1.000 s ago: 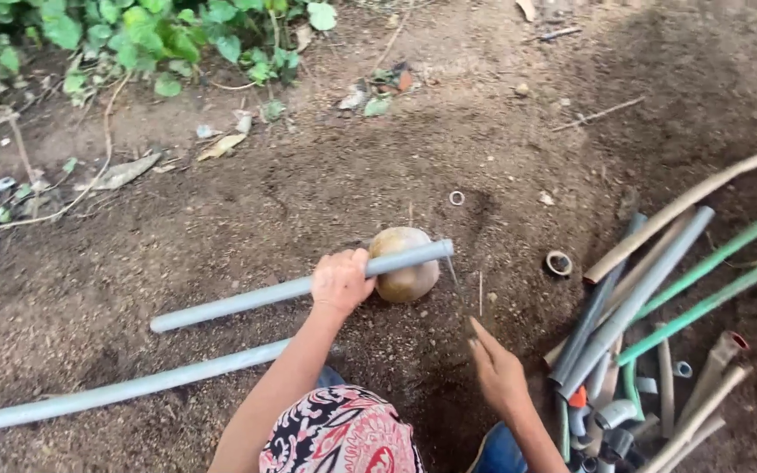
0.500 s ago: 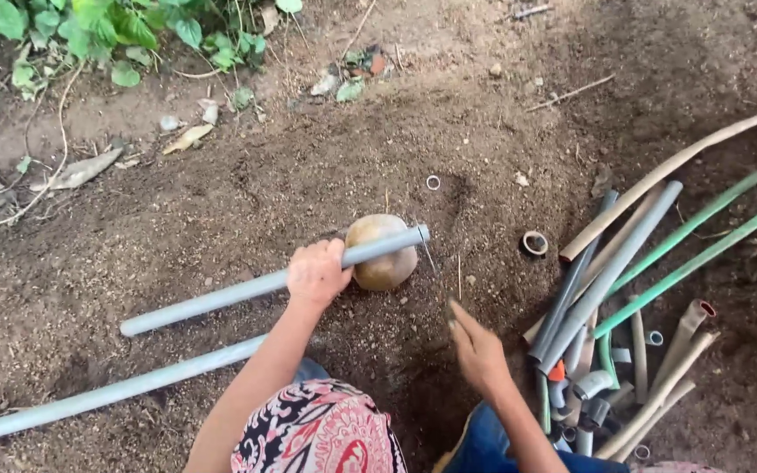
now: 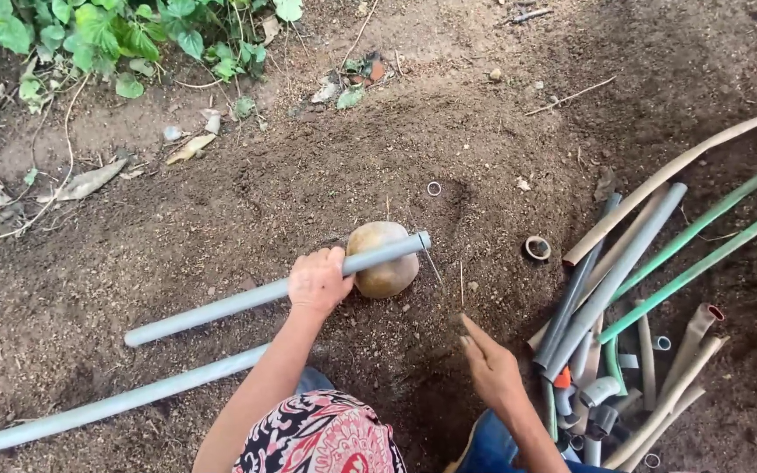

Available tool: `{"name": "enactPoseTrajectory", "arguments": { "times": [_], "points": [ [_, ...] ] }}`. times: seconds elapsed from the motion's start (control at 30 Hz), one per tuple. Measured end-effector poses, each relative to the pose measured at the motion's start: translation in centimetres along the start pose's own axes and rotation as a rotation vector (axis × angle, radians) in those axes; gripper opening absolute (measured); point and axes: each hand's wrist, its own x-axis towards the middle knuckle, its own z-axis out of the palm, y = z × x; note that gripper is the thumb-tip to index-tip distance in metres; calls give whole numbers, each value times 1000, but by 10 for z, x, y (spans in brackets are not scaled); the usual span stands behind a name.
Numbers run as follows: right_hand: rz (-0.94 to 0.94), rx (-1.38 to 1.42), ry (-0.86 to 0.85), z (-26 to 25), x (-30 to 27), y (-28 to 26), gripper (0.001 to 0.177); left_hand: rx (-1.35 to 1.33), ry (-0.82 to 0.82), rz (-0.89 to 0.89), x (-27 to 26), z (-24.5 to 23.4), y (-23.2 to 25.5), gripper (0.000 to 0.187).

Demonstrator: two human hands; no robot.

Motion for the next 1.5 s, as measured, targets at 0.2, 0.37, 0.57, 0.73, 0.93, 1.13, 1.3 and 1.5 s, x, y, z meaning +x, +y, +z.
{"name": "enactPoseTrajectory", "arguments": {
  "times": [0.2, 0.37, 0.57, 0.73, 0.93, 1.13, 1.3, 1.5],
  "points": [
    [-141, -28, -20, 9, 47, -37, 42, 15, -23, 7, 4, 0, -3, 36],
    [-165, 12, 1, 21, 47, -11, 41, 9, -52, 23, -9, 3, 4, 27],
    [150, 63, -29, 44, 24, 48, 43, -42, -160, 172, -42, -28, 31, 22],
    [-224, 88, 195, 35, 18, 38, 41, -70, -447, 49, -1, -78, 35, 20],
    [-108, 26, 62, 33, 68, -22, 41, -74, -153, 27, 6, -15, -11, 31],
    [-32, 4, -2, 26, 58, -31, 44, -90, -150, 34, 9, -18, -21, 30],
    [-60, -16, 6, 21, 49, -17, 41, 21, -63, 45, 0, -13, -16, 39],
    [-70, -38, -17, 19, 47, -33, 42, 34, -22, 28, -1, -8, -15, 41]
  ]
}}
